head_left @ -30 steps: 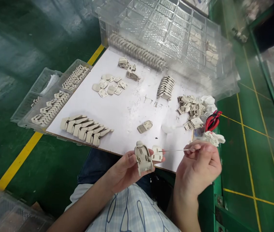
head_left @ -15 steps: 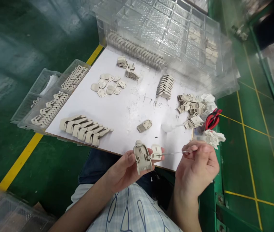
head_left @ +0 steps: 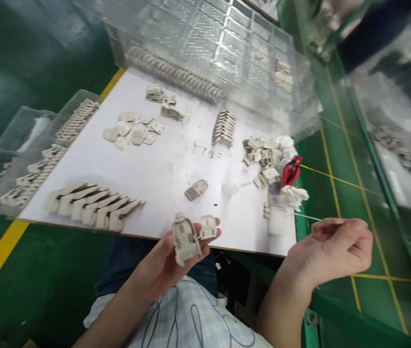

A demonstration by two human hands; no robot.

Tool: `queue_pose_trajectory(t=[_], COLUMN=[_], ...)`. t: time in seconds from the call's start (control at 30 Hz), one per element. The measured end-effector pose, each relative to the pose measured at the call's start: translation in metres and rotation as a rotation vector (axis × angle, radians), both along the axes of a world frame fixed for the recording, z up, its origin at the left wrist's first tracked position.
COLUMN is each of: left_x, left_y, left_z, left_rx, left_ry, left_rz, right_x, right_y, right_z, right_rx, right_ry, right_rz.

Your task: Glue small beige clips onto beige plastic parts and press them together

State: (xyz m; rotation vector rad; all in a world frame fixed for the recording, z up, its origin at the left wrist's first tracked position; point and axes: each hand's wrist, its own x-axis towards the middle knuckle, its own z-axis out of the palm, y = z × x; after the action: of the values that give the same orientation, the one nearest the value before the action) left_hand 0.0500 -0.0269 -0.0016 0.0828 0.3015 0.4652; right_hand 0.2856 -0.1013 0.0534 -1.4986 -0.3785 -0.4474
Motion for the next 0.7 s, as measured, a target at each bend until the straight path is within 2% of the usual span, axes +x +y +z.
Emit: queue_pose_trajectory(t=[0.1,0.17,0.3,0.4,0.47,0.53,0.57,0.6,0.63,0.7], left_x=[-0.002,-0.001,0.001,0.002,0.003,0.003,0.003,0.004,0.004,0.004], left_y=[0.002,0.003,0.002,0.001,0.000,-0.001,-0.001,-0.001,0.000,0.001], left_z=[-0.004,-0.005,-0.003,-0.002,-0.001,0.002,0.004,0.006,0.007,0.010], left_rx=[0.033,0.054,0.084,0.106,0.124,0.158,0.186,0.226,0.268,0.343], left_ry=[-0.031,-0.056,-0.024,0.063,0.104,0.100,0.085,0.069,0.063,0.085], left_rz=[-0.040,-0.069,-0.088,-0.101,-0.099,-0.092,-0.094,-0.096,-0.100,-0.121], right_x=[0.031,0.045,0.062,0.070,0.066,0.049,0.035,0.018,0.000,-0.037], right_y=[-0.012,-0.018,-0.021,-0.019,-0.016,-0.012,-0.011,-0.010,-0.009,-0.008], right_z=[-0.002,-0.006,-0.017,-0.021,-0.021,-0.018,-0.016,-0.015,-0.013,-0.012], right_rx=[-0.087,-0.141,-0.246,-0.375,-0.435,-0.354,-0.286,-0.219,-0.207,-0.282], right_ry=[-0.175,-0.215,-0.217,-0.227,-0.226,-0.135,-0.024,0.137,0.351,0.784], right_rz=[-0.296,-0.379,-0.413,-0.342,-0.229,-0.058,0.071,0.244,0.473,0.931])
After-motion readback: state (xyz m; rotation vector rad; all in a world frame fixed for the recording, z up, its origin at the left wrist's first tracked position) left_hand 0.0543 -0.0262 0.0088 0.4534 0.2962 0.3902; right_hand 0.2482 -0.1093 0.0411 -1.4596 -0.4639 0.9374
